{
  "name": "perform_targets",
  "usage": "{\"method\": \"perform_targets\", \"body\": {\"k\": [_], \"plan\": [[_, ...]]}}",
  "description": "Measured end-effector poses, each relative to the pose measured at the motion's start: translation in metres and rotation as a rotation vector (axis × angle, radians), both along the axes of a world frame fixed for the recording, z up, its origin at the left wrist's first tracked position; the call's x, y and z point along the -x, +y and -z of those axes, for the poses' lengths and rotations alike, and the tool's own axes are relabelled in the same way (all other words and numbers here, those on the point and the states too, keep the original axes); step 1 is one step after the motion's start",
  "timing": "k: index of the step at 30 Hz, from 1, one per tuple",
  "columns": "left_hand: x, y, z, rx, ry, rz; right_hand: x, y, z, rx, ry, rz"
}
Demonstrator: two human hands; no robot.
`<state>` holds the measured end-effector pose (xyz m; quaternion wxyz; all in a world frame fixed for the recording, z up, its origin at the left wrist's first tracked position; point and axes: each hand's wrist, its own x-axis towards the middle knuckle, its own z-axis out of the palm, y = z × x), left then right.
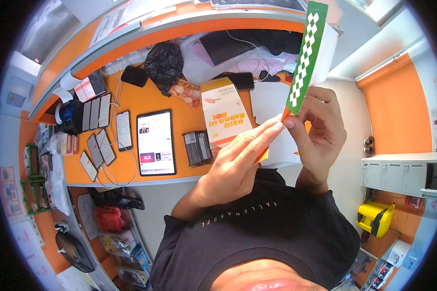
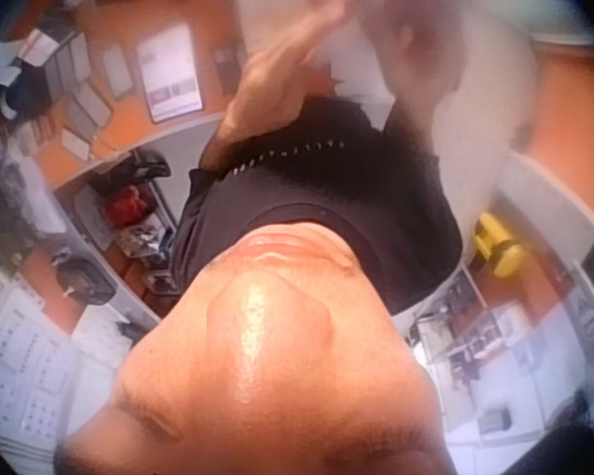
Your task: The person folds flat cardboard pieces into small rectangular boxes at a counter. They fold the sides, tuck flaps, and seal the boxes, then place the finished boxes on the counter.
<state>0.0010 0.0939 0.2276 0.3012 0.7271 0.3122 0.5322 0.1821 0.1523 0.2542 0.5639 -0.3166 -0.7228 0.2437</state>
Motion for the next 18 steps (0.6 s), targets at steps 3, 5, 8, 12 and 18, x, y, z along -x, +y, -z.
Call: {"method": "perform_targets", "body": {"k": [3,5,8,12,18], "plan": [[-0.003,0.011,-0.007,-0.121,0.042,-0.099,0.006,-0.003,0.002,0.064,0.254,-0.003],[-0.006,0.027,-0.008,-0.19,0.017,-0.161,0.007,-0.008,0.0,0.092,0.321,0.0],[-0.009,0.043,-0.012,-0.267,-0.02,-0.263,0.006,-0.01,0.01,0.172,0.294,0.017],[-0.006,0.048,-0.005,-0.3,-0.011,-0.403,0.006,0.002,0.045,0.448,0.434,-0.159],[-0.016,0.045,0.009,-0.067,-0.439,-0.404,0.02,0.017,0.059,0.513,0.484,-0.175]]}}
